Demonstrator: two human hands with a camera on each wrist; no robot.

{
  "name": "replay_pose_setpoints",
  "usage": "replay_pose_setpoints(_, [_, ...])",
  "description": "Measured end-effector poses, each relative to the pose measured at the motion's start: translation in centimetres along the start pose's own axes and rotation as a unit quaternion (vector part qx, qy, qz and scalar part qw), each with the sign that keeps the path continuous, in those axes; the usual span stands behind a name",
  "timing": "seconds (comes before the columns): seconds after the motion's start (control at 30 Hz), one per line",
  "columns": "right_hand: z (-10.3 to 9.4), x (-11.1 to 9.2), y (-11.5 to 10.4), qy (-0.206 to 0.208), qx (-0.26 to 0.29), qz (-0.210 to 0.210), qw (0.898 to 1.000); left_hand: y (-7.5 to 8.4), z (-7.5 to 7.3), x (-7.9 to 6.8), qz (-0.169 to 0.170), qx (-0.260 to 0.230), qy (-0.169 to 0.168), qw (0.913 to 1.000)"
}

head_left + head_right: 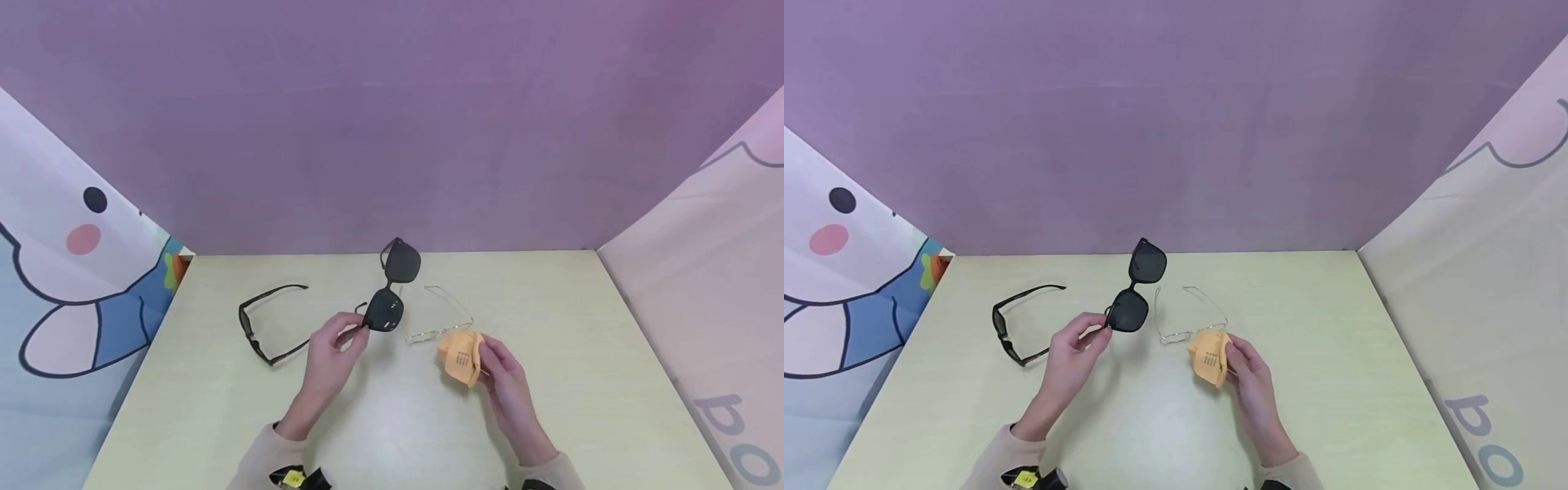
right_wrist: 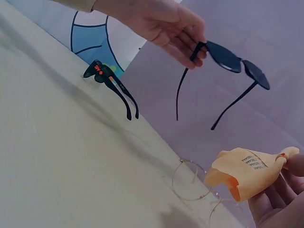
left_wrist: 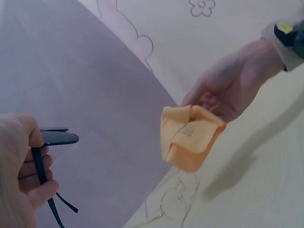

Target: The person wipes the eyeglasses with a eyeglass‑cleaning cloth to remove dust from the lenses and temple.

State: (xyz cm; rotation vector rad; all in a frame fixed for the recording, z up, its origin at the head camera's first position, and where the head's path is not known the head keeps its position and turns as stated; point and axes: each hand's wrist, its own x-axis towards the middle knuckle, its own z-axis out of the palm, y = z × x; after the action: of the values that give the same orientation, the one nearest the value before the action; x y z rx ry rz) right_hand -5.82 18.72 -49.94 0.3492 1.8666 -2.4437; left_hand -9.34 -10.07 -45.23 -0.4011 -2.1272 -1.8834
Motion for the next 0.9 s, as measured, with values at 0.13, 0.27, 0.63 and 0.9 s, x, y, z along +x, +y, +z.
replay_pose_setpoints(0.13, [1.3,-0.1,-0.9,0.008,-0.052,-0.049,0.997,1.0,0.2,-0.8,-0.002,-0.043,-0.003,0.9991])
replay_pose_setpoints(0.27, [2.9,-0.4,-2.0,0.005,-0.076,-0.149,0.986,1.5,0.8,-1.5,0.015,-0.072,-0.009,0.9972])
replay_pose_setpoints(0.63, [7.1,-0.7,-3.3,-0.029,-0.163,-0.499,0.851,1.5,2.2,-2.9,0.029,-0.113,-0.025,0.9928])
replay_pose_setpoints(0.9, [9.1,0.2,-2.5,-0.066,-0.261,-0.666,0.696,1.9,2.6,-3.4,0.023,-0.123,-0.05,0.9909])
